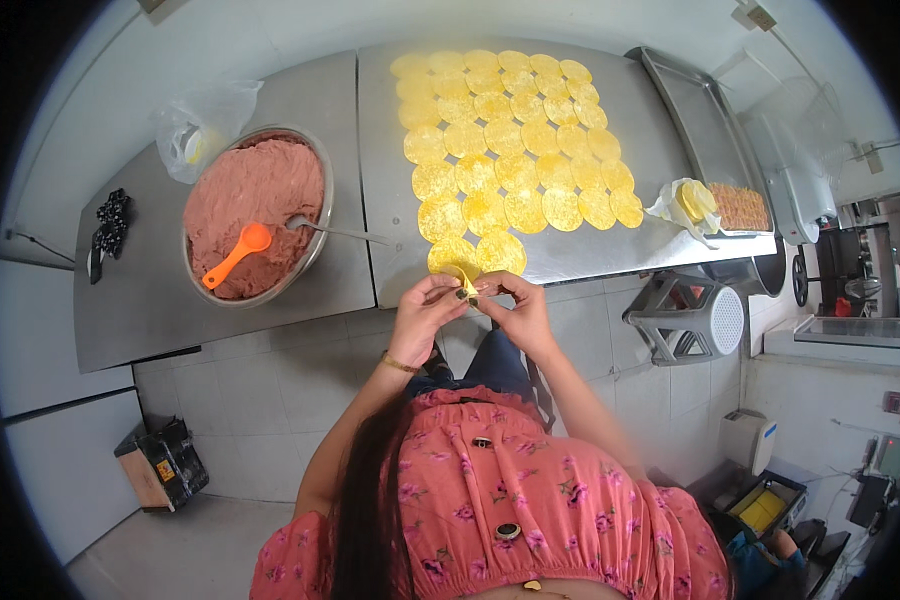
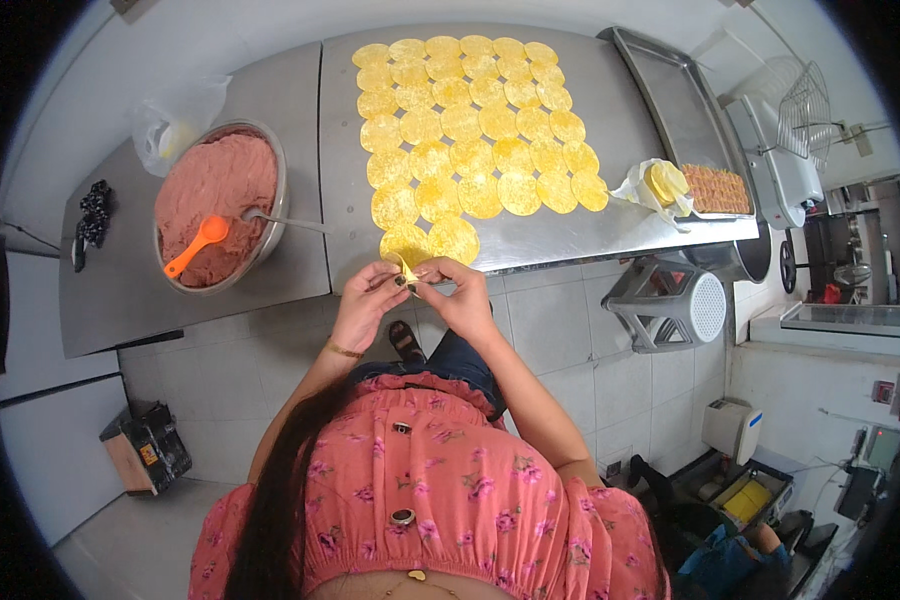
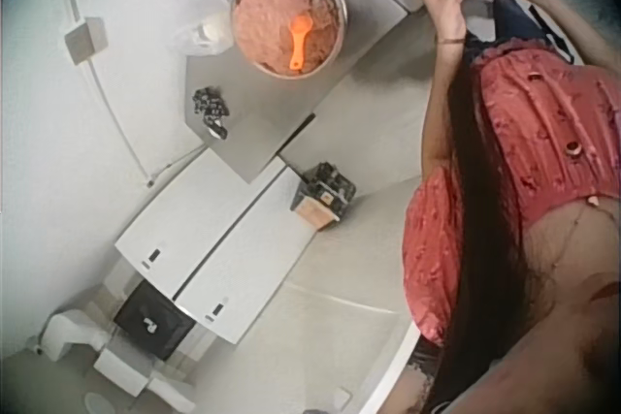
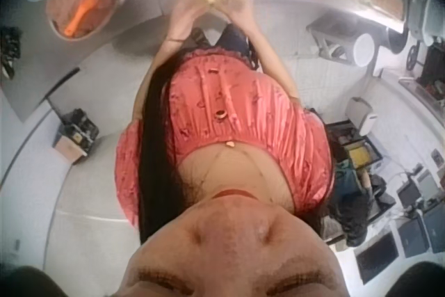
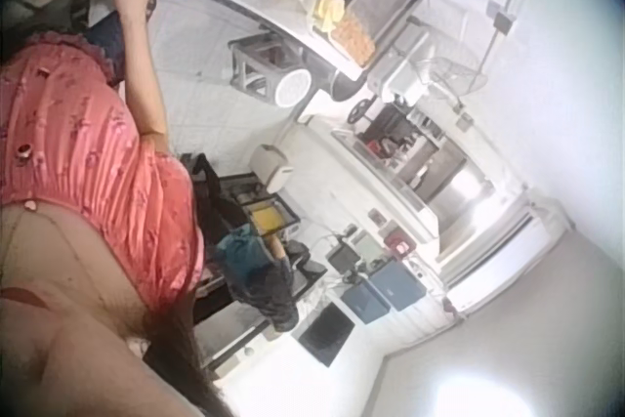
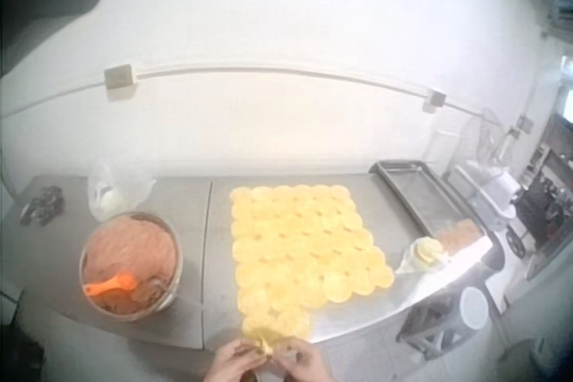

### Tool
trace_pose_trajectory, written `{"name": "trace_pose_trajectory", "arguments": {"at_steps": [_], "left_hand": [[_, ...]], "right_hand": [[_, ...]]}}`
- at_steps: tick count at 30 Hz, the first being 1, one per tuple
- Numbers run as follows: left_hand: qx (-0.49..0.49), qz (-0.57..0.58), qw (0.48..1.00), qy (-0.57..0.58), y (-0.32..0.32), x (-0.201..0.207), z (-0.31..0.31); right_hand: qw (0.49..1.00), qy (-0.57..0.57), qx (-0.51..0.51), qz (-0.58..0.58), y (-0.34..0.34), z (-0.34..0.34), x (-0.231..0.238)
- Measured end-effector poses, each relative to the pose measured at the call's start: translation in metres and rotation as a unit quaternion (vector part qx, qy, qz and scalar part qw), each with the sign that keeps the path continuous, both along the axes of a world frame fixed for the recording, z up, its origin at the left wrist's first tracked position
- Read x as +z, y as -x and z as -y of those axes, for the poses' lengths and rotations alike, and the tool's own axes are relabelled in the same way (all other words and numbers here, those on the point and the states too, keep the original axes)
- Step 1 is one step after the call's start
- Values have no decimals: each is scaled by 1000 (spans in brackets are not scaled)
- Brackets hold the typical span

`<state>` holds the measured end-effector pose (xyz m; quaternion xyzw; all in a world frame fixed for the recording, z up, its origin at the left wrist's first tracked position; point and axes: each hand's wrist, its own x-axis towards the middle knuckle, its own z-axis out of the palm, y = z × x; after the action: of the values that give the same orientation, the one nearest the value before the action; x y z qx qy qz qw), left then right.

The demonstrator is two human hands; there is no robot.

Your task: The person folds yellow circular pastry shells into cones and places them on a stainless steel table. Then the person scoops pink filling from a large bowl using an orange scoop and a metal spoon, and places the filling into each pastry shell.

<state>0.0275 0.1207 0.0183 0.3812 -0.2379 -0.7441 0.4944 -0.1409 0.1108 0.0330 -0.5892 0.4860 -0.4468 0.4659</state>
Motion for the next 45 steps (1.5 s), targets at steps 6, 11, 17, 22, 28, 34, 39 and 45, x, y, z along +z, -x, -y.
{"name": "trace_pose_trajectory", "arguments": {"at_steps": [6,11,17,22,28,34,39,45], "left_hand": [[-10,3,1000,2,3,1,5],[1,-19,1000,12,-3,7,5],[22,-19,1000,-4,-6,9,2],[-2,-24,1000,-10,-3,3,0],[-41,5,999,-7,0,4,-1],[-32,31,999,-19,16,4,5],[-31,23,999,28,41,9,23],[-109,374,871,299,47,10,32]], "right_hand": [[978,-114,-35,170,18,13,-11],[918,-205,-116,318,69,47,-28],[915,59,-200,-344,101,51,-58],[901,113,-140,-395,103,35,-63],[898,104,-178,-389,97,31,-59],[974,73,-105,-187,70,17,-21],[998,30,-24,-54,39,-3,1],[970,-71,-158,168,77,24,-15]]}}
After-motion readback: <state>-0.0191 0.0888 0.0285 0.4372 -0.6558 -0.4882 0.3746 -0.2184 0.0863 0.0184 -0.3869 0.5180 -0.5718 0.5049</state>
